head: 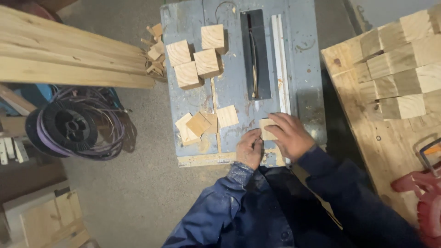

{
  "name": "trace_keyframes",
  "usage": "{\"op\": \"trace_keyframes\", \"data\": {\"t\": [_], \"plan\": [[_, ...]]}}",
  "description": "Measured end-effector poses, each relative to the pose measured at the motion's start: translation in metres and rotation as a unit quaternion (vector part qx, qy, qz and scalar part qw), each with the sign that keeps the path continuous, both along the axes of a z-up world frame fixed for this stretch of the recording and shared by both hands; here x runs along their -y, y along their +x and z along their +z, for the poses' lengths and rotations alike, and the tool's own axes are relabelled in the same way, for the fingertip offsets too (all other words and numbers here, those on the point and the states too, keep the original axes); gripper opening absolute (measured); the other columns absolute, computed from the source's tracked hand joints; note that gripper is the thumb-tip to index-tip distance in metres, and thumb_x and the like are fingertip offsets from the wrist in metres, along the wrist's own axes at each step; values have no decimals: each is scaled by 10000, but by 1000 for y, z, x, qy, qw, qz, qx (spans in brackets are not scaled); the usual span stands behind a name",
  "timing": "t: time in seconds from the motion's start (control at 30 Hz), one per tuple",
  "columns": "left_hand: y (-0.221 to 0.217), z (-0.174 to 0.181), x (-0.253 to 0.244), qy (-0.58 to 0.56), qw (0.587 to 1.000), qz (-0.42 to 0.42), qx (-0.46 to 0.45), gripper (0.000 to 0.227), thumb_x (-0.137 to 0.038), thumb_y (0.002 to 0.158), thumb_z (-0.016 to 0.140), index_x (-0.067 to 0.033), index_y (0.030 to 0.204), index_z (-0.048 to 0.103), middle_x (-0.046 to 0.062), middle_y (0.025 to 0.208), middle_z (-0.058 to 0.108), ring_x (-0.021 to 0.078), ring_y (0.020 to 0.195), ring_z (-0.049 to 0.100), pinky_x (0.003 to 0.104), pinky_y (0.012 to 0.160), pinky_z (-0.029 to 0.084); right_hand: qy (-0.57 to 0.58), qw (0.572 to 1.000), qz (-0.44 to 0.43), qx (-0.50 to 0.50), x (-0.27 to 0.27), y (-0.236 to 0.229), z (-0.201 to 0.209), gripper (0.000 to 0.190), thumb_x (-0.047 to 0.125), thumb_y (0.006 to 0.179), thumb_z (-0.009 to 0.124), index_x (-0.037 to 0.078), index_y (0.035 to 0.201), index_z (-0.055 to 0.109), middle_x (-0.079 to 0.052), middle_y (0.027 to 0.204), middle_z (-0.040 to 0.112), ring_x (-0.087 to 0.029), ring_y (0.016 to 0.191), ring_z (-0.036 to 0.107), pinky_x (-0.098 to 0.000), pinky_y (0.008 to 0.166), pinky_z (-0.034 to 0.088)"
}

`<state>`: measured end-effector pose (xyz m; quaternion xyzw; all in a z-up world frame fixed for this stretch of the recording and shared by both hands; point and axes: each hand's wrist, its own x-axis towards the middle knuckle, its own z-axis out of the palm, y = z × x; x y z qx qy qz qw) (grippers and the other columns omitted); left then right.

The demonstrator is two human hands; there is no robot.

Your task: Sorting and inspecting small wooden blocks on a table saw surface.

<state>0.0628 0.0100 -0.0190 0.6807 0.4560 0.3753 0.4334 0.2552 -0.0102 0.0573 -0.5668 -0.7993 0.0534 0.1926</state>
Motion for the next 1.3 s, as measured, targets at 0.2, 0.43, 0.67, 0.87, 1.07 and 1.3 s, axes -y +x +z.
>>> {"op": "trace_keyframes", "data": {"t": [0.2, 0.43, 0.67, 0.87, 1.07, 1.3], "plan": [[-18, 9, -5, 98, 994, -28, -31, 247, -49, 915, 668, -19, 1146, 747, 158, 1160, 734, 367, 1117, 693, 437, 970, 564, 44, 996, 48, -56, -40, 28, -40, 346, 314, 1042, 463, 52, 1219, 605, -229, 1410, 521, -438, 1306, 512, -528, 1070, 444], [-51, 16, -10, 220, 963, -130, -84, 297, 13, 916, 603, 53, 1195, 694, 205, 1347, 659, 395, 1304, 592, 432, 1073, 519, 90, 995, 40, -11, -53, 38, -45, 416, 330, 1022, 469, -5, 1225, 609, -240, 1394, 534, -442, 1297, 539, -524, 1045, 474], [-52, 18, -17, 231, 958, -154, -65, 299, 10, 938, 567, 91, 1203, 679, 252, 1337, 649, 446, 1276, 595, 474, 1033, 552, 100, 995, 18, -18, -71, 38, -33, 382, 283, 1019, 465, 20, 1239, 634, -209, 1354, 564, -418, 1262, 557, -501, 1074, 487], [-52, 17, -15, 222, 960, -153, -70, 298, 7, 937, 562, 94, 1197, 681, 246, 1334, 654, 453, 1269, 601, 482, 1022, 557, 69, 997, 19, -23, -84, 42, -26, 385, 214, 983, 504, 22, 1296, 619, -209, 1325, 572, -411, 1265, 537, -498, 1070, 463], [-52, 18, -15, 227, 959, -155, -75, 302, -6, 939, 553, 83, 1197, 683, 242, 1346, 653, 444, 1268, 608, 480, 1024, 554, 92, 995, 20, -36, -99, 44, -25, 345, 222, 1004, 523, -14, 1214, 662, -223, 1281, 586, -415, 1219, 545, -497, 1011, 472], [-52, 24, -18, 223, 959, -161, -66, 284, 16, 936, 560, 110, 1175, 682, 267, 1327, 655, 463, 1239, 618, 496, 1019, 559, 68, 995, 29, -65, -110, 47, -21, 367, 240, 995, 500, -23, 1199, 654, -219, 1289, 579, -418, 1231, 529, -491, 1017, 468]]}}
